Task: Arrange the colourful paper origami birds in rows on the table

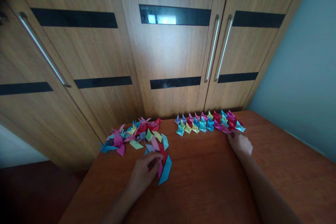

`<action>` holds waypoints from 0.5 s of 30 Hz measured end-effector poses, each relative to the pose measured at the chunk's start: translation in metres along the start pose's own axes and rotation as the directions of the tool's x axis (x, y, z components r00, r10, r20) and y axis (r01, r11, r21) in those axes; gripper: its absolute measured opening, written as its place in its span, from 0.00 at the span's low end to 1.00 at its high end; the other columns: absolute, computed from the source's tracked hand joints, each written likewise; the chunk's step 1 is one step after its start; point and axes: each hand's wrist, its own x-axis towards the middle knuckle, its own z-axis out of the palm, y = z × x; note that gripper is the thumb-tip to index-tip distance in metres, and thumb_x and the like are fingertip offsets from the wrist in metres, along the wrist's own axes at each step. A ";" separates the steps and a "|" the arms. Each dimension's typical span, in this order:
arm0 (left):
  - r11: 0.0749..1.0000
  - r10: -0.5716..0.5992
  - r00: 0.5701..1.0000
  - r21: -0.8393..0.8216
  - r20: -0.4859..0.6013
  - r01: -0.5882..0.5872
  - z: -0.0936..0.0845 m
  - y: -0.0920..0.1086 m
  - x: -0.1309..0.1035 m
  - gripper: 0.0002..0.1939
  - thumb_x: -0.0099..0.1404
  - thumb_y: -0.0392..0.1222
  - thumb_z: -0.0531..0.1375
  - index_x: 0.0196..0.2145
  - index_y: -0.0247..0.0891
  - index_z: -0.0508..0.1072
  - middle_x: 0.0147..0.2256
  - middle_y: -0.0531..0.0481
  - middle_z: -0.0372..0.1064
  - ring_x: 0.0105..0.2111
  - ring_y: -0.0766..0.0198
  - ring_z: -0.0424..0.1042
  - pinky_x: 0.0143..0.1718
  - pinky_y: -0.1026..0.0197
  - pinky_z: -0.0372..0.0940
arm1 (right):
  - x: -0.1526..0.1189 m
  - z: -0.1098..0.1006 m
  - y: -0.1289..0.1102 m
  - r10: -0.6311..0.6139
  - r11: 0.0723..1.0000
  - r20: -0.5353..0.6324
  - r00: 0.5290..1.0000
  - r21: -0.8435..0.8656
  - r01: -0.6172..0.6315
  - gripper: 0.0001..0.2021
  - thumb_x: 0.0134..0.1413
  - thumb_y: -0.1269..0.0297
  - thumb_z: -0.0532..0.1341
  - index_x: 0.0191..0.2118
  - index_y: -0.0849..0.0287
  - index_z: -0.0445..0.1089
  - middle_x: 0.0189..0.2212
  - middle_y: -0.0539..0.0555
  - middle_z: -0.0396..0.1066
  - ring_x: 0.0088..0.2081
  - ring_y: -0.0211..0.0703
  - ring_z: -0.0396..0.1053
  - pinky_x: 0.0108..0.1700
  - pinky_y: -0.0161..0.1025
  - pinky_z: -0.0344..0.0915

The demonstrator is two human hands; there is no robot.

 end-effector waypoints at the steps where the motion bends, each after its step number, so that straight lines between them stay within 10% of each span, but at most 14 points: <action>1: 1.000 0.002 1.000 0.000 0.002 -0.002 0.000 0.000 0.000 0.10 0.61 0.34 0.53 0.35 0.41 0.74 0.35 0.51 0.73 0.33 0.64 0.70 0.35 0.64 0.62 | 0.000 0.000 0.000 -0.006 1.000 0.001 1.000 0.000 0.006 0.26 0.54 0.42 0.48 0.49 0.50 0.70 0.43 0.63 0.72 0.42 0.60 0.71 0.36 0.47 0.67; 15: 0.999 0.016 0.999 0.045 -0.036 -0.015 -0.006 -0.003 0.002 0.11 0.62 0.35 0.52 0.37 0.42 0.74 0.35 0.50 0.73 0.34 0.62 0.71 0.36 0.63 0.64 | -0.017 -0.004 -0.009 0.025 0.998 -0.128 0.991 0.058 -0.017 0.27 0.54 0.41 0.49 0.50 0.53 0.69 0.38 0.63 0.73 0.36 0.56 0.72 0.33 0.45 0.64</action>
